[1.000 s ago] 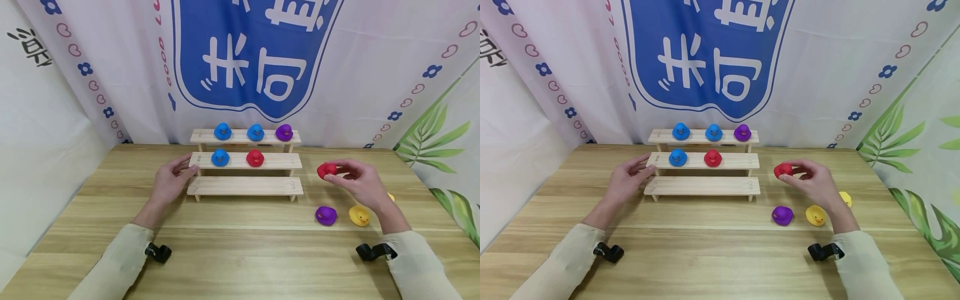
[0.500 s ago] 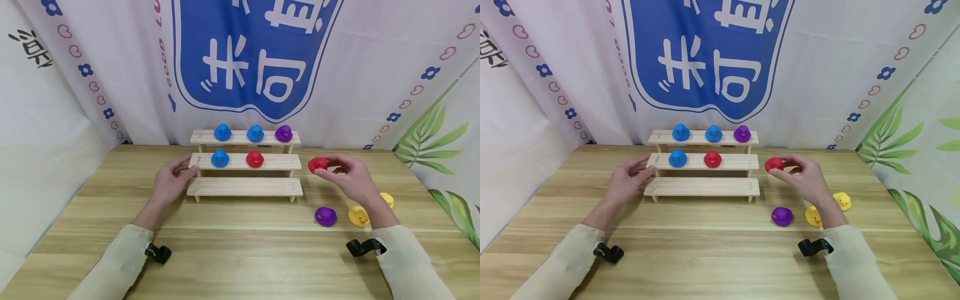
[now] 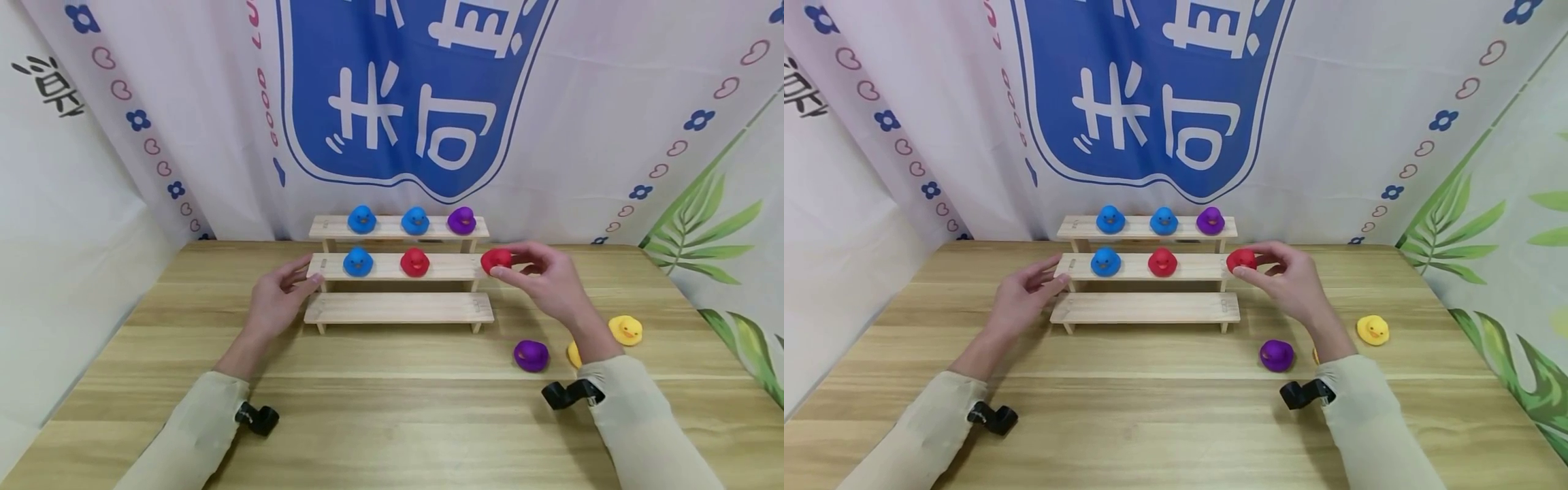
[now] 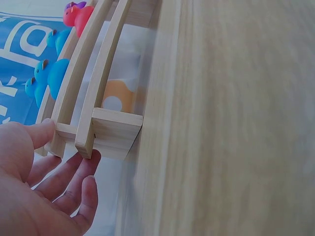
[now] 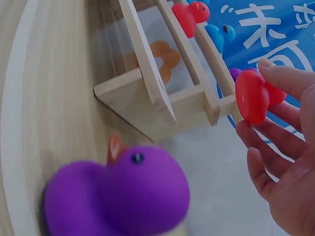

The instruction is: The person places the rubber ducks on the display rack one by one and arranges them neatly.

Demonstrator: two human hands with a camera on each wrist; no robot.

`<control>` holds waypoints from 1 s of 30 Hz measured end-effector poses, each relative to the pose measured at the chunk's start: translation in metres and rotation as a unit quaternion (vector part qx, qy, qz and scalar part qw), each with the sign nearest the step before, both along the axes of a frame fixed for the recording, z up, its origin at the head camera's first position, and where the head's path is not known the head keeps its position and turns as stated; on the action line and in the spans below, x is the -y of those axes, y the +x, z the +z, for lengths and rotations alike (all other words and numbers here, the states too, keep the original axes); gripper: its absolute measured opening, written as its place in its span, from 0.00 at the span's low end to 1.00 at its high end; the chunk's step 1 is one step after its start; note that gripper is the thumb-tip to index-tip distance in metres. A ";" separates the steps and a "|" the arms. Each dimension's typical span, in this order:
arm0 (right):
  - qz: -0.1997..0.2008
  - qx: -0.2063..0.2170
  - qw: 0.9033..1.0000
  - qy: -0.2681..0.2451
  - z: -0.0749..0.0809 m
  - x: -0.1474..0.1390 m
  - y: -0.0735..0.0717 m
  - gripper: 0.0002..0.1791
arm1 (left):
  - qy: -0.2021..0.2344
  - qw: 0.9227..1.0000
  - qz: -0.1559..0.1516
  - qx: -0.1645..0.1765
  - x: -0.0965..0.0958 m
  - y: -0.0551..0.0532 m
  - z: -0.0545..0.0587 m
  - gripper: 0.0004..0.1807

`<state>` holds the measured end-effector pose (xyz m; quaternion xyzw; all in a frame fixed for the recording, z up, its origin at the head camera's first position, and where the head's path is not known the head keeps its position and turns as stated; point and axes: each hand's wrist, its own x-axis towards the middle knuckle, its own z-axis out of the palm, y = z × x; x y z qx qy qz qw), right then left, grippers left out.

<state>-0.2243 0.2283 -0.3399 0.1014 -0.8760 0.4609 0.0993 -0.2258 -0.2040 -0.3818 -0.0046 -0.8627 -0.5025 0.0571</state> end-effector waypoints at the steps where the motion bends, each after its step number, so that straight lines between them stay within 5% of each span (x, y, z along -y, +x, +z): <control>1: 0.002 -0.003 1.000 -0.002 0.000 0.002 0.000 0.23 | 0.000 1.000 0.000 -0.001 0.000 0.000 0.000 0.34; 30: 0.036 0.045 0.998 -0.025 -0.003 0.039 -0.016 0.27 | -0.003 1.000 0.006 0.001 0.000 0.000 -0.002 0.35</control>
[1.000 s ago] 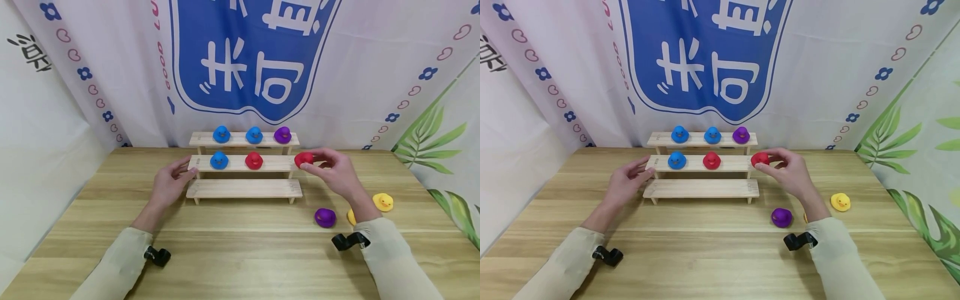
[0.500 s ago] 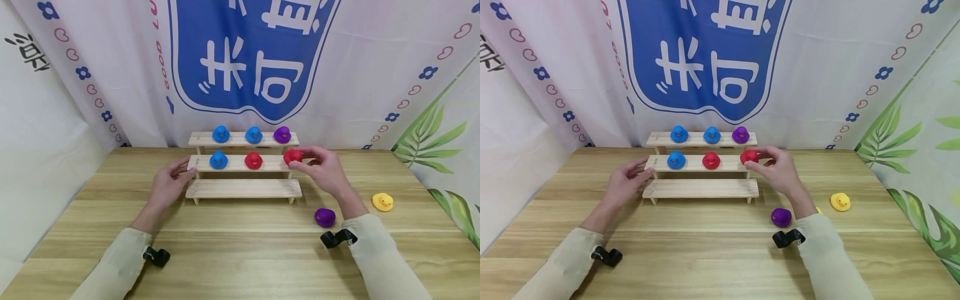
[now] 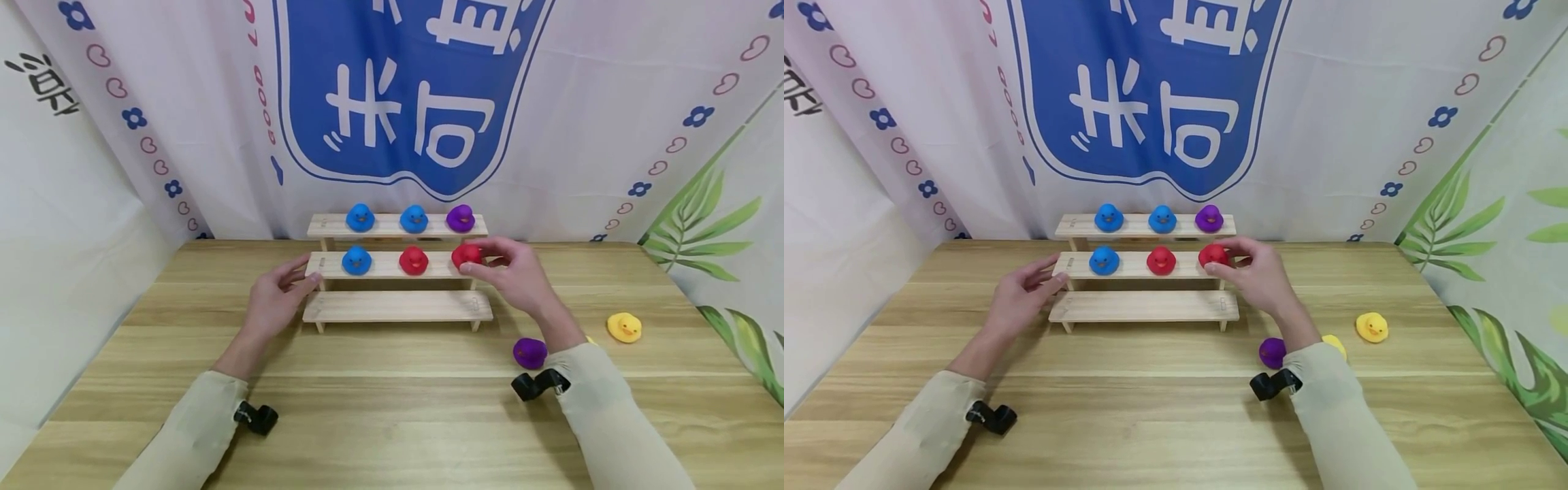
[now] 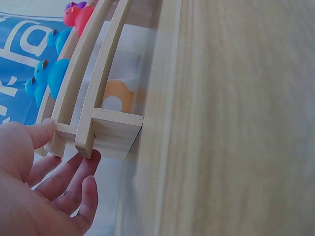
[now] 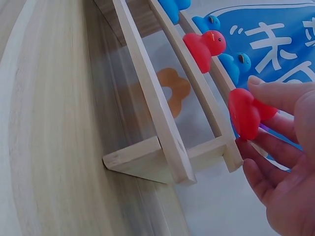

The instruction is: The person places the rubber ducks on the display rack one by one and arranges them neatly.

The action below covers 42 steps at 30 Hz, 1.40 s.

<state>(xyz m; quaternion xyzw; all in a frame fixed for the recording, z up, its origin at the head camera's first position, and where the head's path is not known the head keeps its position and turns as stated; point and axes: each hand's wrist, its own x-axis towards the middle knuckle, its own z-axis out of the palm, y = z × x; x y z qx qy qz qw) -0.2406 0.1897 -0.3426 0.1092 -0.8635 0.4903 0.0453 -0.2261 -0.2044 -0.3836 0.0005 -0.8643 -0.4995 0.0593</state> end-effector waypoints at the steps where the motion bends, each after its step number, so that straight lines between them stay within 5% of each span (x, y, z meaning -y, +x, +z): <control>1: 0.001 0.003 1.000 -0.002 0.000 0.001 -0.001 0.27 | 0.001 1.000 0.000 0.002 0.000 0.000 0.000 0.35; 42: 0.012 0.031 0.999 0.030 -0.003 0.002 -0.002 0.28 | 0.004 1.000 0.000 0.005 -0.001 0.001 0.001 0.34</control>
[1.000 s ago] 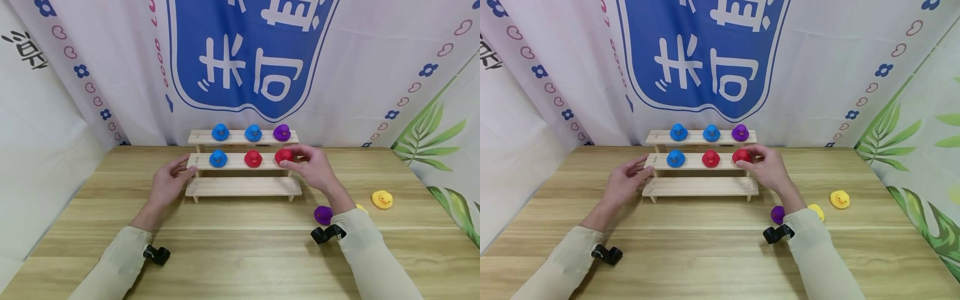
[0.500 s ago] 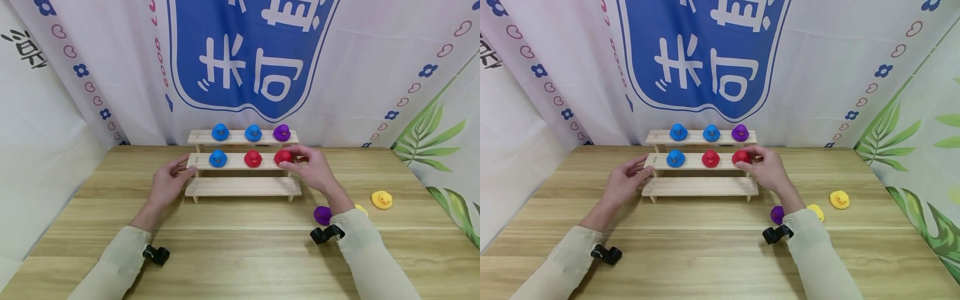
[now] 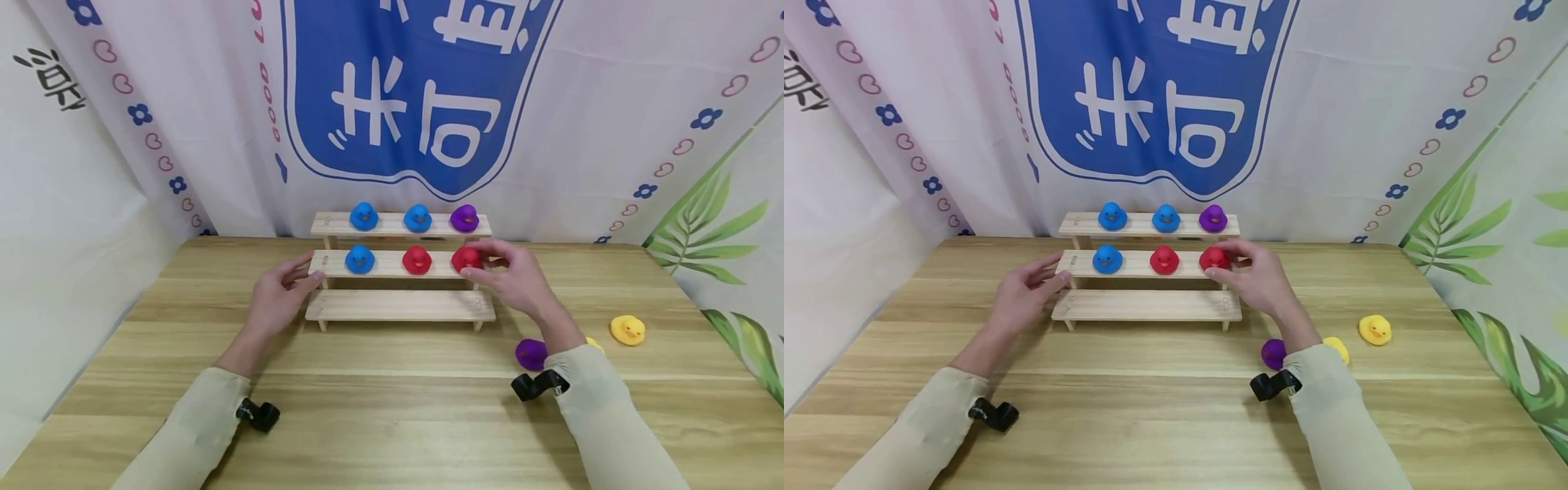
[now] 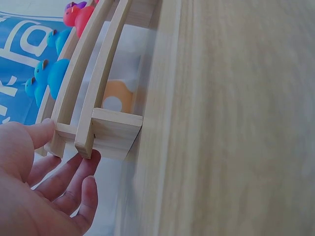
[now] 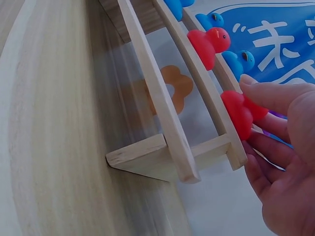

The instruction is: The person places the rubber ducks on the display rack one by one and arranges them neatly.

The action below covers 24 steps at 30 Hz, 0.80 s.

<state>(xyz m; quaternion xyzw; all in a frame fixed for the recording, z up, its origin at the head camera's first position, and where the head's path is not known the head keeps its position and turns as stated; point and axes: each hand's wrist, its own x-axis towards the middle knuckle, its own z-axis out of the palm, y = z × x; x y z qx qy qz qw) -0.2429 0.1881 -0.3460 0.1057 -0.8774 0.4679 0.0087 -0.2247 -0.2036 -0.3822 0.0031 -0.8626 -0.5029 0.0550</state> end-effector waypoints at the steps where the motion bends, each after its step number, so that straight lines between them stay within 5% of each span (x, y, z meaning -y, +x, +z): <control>1: -0.001 0.002 1.000 -0.002 0.000 -0.001 0.001 0.28 | 0.000 1.000 -0.001 -0.001 0.000 0.000 0.000 0.34; 24: 0.010 -0.007 1.000 -0.028 0.008 -0.012 0.007 0.29 | 0.005 1.000 -0.003 0.006 0.001 0.001 0.001 0.34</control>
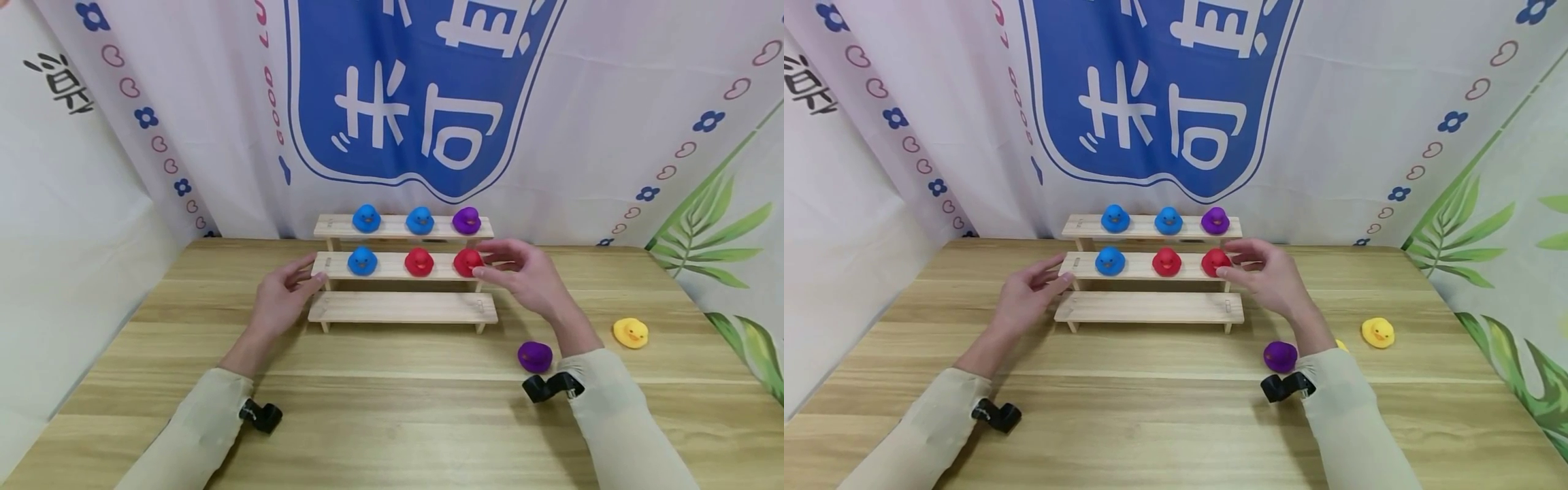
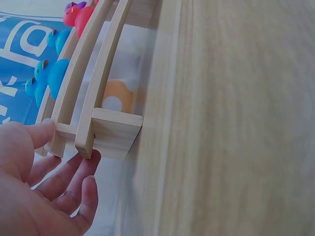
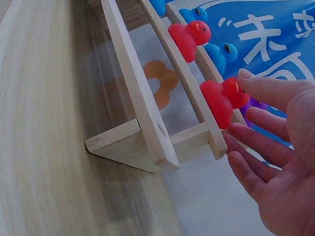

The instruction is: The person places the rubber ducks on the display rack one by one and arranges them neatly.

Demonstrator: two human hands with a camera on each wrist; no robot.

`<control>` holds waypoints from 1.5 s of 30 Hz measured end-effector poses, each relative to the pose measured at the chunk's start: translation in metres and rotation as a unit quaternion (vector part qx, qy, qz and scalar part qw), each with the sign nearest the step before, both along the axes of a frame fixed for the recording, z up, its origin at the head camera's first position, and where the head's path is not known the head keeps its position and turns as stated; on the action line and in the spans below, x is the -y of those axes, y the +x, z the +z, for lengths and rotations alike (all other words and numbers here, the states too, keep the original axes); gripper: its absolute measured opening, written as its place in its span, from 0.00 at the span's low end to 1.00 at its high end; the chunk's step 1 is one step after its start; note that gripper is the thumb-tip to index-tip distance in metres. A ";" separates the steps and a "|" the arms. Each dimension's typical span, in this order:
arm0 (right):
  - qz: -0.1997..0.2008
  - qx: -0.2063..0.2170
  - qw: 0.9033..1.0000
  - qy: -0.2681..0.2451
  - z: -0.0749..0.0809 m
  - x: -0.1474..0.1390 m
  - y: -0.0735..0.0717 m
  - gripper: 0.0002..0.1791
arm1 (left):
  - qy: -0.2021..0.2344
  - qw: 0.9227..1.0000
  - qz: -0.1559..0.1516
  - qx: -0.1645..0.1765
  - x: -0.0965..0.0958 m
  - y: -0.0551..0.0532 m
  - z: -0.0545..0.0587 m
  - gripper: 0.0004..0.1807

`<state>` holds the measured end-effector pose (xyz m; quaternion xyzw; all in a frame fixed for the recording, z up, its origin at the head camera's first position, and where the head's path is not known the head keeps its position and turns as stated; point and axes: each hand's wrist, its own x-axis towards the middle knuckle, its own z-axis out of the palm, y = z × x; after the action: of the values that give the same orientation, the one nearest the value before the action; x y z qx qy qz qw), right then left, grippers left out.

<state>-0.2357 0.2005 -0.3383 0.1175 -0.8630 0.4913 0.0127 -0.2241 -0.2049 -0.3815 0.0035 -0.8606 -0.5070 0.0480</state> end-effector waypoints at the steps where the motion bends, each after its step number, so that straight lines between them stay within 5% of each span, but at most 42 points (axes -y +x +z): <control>1: 0.001 0.000 1.000 -0.001 0.000 0.000 0.000 0.29 | 0.001 1.000 0.000 0.000 0.000 0.000 0.000 0.34; 17: -0.010 0.012 1.000 0.003 0.005 -0.012 0.002 0.31 | 0.005 1.000 0.002 0.008 -0.001 0.000 0.001 0.35; 45: -0.063 -0.025 0.996 0.059 0.010 -0.066 0.032 0.27 | -0.005 1.000 -0.005 -0.009 0.001 -0.001 -0.002 0.34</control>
<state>-0.2034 0.2669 -0.3278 0.0760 -0.8957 0.4342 0.0580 -0.2246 -0.2055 -0.3836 -0.0052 -0.8627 -0.5030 0.0530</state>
